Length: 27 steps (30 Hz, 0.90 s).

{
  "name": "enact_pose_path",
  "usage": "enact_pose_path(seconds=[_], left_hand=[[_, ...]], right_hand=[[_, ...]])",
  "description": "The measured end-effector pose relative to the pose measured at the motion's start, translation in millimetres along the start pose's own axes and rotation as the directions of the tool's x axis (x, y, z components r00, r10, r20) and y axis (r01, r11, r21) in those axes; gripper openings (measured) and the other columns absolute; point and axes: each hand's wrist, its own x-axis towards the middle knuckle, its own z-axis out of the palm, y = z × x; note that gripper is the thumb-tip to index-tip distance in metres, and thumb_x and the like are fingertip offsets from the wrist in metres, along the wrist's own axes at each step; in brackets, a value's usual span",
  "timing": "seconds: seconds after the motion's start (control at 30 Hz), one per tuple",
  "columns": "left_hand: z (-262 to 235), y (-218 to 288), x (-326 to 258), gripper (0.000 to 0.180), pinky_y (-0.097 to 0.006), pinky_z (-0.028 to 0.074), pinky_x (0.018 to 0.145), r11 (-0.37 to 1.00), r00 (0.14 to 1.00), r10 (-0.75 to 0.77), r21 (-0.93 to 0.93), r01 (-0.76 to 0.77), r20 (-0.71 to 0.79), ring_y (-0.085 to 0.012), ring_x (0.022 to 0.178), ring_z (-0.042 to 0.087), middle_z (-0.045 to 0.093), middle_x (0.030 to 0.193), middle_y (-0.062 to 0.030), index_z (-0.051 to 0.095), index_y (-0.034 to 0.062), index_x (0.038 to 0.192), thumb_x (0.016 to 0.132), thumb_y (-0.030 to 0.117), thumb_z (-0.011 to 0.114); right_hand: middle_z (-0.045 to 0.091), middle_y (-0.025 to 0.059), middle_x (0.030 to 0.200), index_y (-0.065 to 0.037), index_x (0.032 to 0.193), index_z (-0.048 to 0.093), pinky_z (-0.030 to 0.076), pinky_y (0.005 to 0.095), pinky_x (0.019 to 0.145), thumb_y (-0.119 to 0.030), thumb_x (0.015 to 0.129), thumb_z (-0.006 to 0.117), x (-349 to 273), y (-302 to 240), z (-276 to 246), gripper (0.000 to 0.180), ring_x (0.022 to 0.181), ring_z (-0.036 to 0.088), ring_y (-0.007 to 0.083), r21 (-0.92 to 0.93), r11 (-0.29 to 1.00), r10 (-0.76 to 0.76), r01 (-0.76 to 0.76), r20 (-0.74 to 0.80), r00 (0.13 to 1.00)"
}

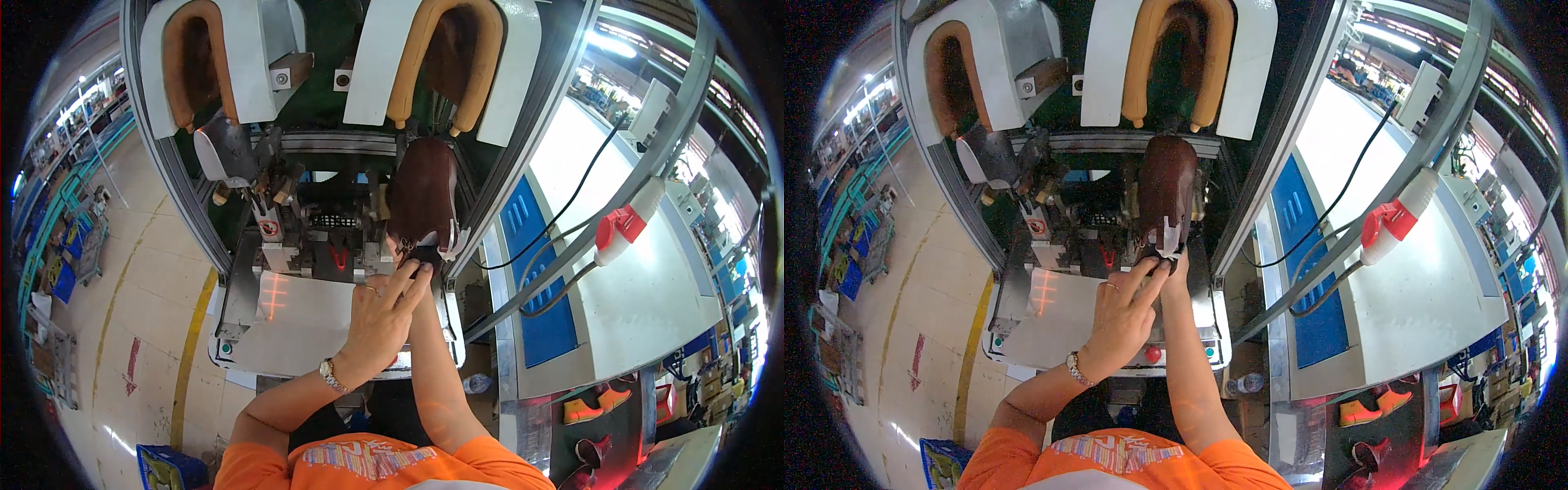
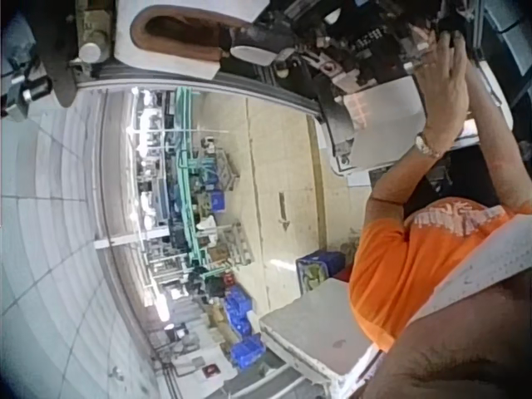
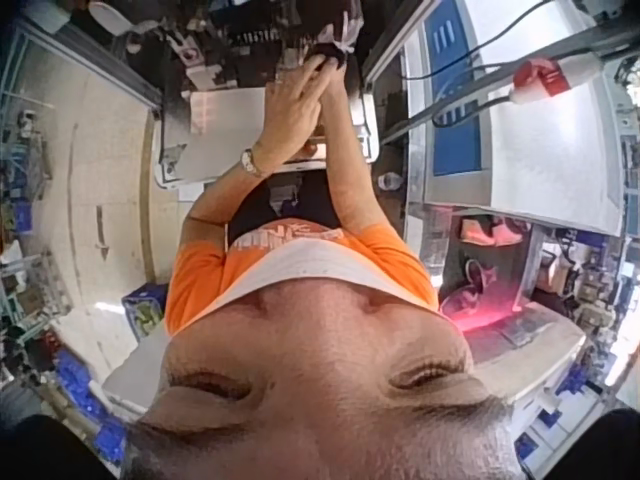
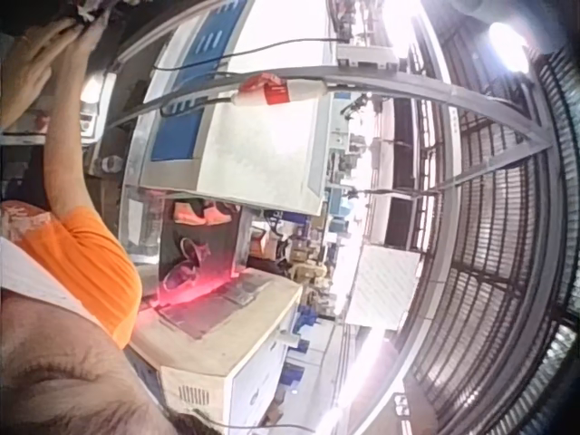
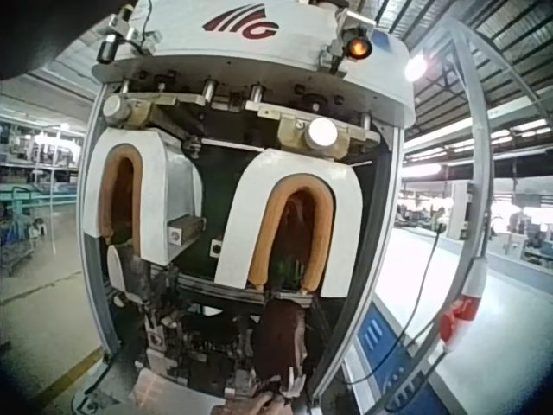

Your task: The person operates a shoe processing machine in a factory setting. They repeatedly pick up brown shoes, place them into the machine's molds, and remove them after processing. The shoes are then placed on a nearby table. A coworker is visible in the background.

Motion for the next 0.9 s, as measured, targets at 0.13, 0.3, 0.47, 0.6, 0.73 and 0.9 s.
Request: enact_pose_path(seconds=[0.13,0.3,0.47,0.6,0.73,0.9], left_hand=[[4,-6,-4,0.063,-0.038,0.037,0.074,1.0,1.0,-0.004,0.004,0.004,0.013,-0.0266,0.091,0.047,0.041,0.123,-0.008,0.042,0.0092,0.126,0.066,-0.003,0.055],[6,3,-4,0.064,-0.039,0.038,0.078,1.0,0.999,0.008,-0.022,-0.007,0.043,-0.0282,0.095,0.046,0.038,0.127,-0.0102,0.038,0.0063,0.129,0.067,-0.001,0.055],[-4,5,-4,0.069,-0.039,0.039,0.081,0.997,0.99,-0.02,-0.076,0.031,0.141,-0.0296,0.102,0.047,0.031,0.134,-0.0153,0.026,0.0012,0.133,0.071,0.005,0.056],[-22,14,-8,0.071,-0.039,0.039,0.082,0.988,0.979,0.024,-0.152,0.008,0.202,-0.0293,0.103,0.048,0.024,0.138,-0.0158,0.023,0.0029,0.135,0.073,0.009,0.059],[-25,11,-26,0.064,-0.039,0.039,0.085,0.979,0.983,0.115,-0.184,-0.087,0.144,-0.0276,0.101,0.05,0.023,0.139,-0.0141,0.032,0.0076,0.132,0.074,0.01,0.059],[-38,6,-39,0.05,-0.037,0.042,0.083,0.95,0.978,0.125,-0.305,-0.069,0.167,-0.0227,0.095,0.055,0.038,0.132,-0.0105,0.044,0.0084,0.124,0.076,0.009,0.058]], right_hand=[[0.06,0.0094,0.09,-0.002,0.102,0.053,0.051,0.0322,0.065,-0.018,0.086,0.043,0,2,4,0.024,0.075,0.06,0.021,-0.006,1.0,-0.009,0.009,-0.033,0.999],[0.056,0.0105,0.098,-0.004,0.106,0.05,0.043,0.0396,0.078,-0.024,0.088,0.037,12,-10,-24,0.03,0.084,0.056,0.0249,0.11,0.994,0.005,-0.021,0.141,0.99],[0.057,0.0076,0.08,-0.007,0.091,0.054,0.049,0.033,0.061,-0.023,0.09,0.035,-14,-9,31,0.025,0.07,0.056,0.02,-0.092,0.996,0.007,-0.019,-0.127,0.992],[0.054,0.0077,0.104,-0.005,0.106,0.049,0.037,0.0399,0.089,-0.02,0.09,0.038,9,-14,-22,0.025,0.095,0.05,0.0219,0.015,0.989,0.134,-0.147,0.319,0.938],[0.058,0.008,0.106,-0.005,0.105,0.05,0.037,0.0419,0.099,-0.016,0.089,0.044,3,-25,-19,0.02,0.097,0.055,0.0197,-0.045,0.979,0.205,-0.201,0.303,0.931],[0.058,0.0093,0.103,-0.004,0.106,0.051,0.043,0.0403,0.09,-0.016,0.086,0.05,-17,-31,-4,0.023,0.094,0.056,0.0225,-0.352,0.935,0.047,-0.051,-0.019,0.999]])
